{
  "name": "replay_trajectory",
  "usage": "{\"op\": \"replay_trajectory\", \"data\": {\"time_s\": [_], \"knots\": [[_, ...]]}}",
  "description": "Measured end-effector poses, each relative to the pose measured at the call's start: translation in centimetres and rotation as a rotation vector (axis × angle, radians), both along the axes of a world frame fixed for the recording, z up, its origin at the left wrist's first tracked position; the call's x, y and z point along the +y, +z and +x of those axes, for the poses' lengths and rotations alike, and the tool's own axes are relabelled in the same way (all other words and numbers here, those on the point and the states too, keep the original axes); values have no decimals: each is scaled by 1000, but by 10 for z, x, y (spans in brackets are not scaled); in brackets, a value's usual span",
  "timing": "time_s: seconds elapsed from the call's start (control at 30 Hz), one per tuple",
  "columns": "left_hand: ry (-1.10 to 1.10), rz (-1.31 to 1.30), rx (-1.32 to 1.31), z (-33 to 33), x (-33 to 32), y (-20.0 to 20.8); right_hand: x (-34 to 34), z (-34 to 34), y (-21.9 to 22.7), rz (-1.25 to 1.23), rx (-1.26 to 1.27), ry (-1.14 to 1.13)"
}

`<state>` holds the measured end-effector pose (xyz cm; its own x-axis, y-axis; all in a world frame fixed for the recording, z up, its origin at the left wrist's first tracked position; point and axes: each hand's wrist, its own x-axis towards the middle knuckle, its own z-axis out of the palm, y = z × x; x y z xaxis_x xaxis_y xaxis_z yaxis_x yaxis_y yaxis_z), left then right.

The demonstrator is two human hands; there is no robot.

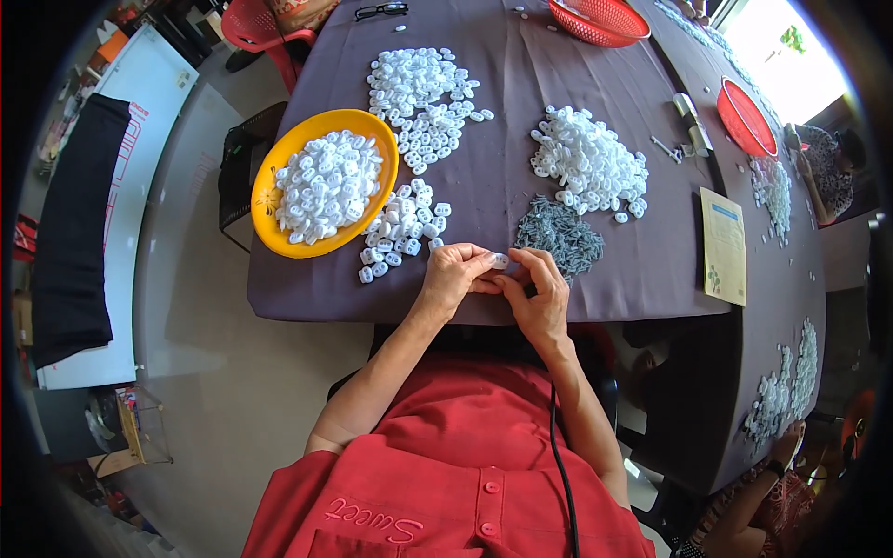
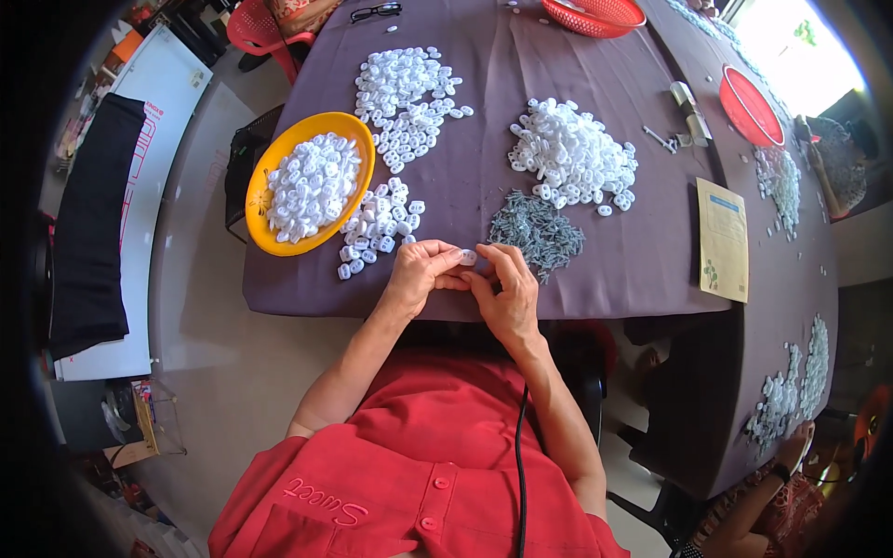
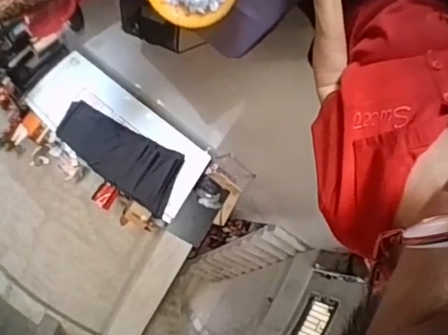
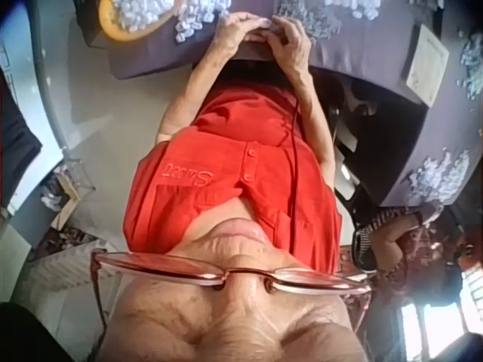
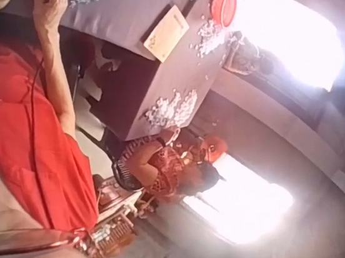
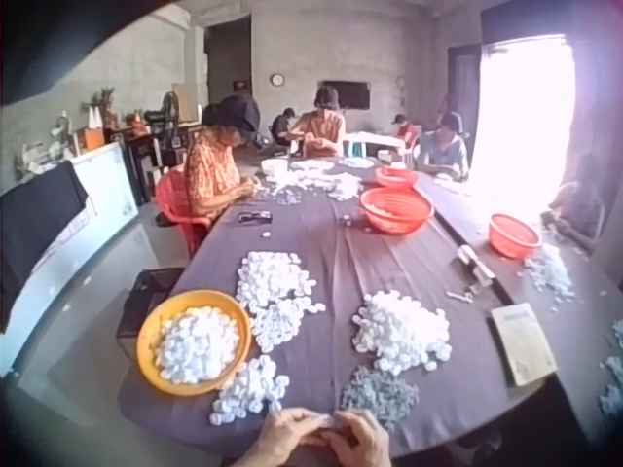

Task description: The person assembles plastic cord locks by taking plastic toggle pieces and springs from the table and pressing them together by hand.

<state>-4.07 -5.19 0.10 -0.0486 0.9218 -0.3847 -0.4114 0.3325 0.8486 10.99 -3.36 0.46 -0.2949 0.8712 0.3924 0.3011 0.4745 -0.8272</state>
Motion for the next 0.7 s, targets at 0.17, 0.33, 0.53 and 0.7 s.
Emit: {"op": "replay_trajectory", "data": {"time_s": [0.17,0.33,0.53,0.7], "knots": [[-4,28,30,1,-1,-1,2,-4,1,4,-20,18],[14,49,49,5,-3,-6,3,-4,-6,13,-45,8],[31,77,99,6,-5,-6,5,-4,-12,134,-73,-9],[-15,45,15,2,-2,-2,6,-4,-11,106,-62,-4]]}}
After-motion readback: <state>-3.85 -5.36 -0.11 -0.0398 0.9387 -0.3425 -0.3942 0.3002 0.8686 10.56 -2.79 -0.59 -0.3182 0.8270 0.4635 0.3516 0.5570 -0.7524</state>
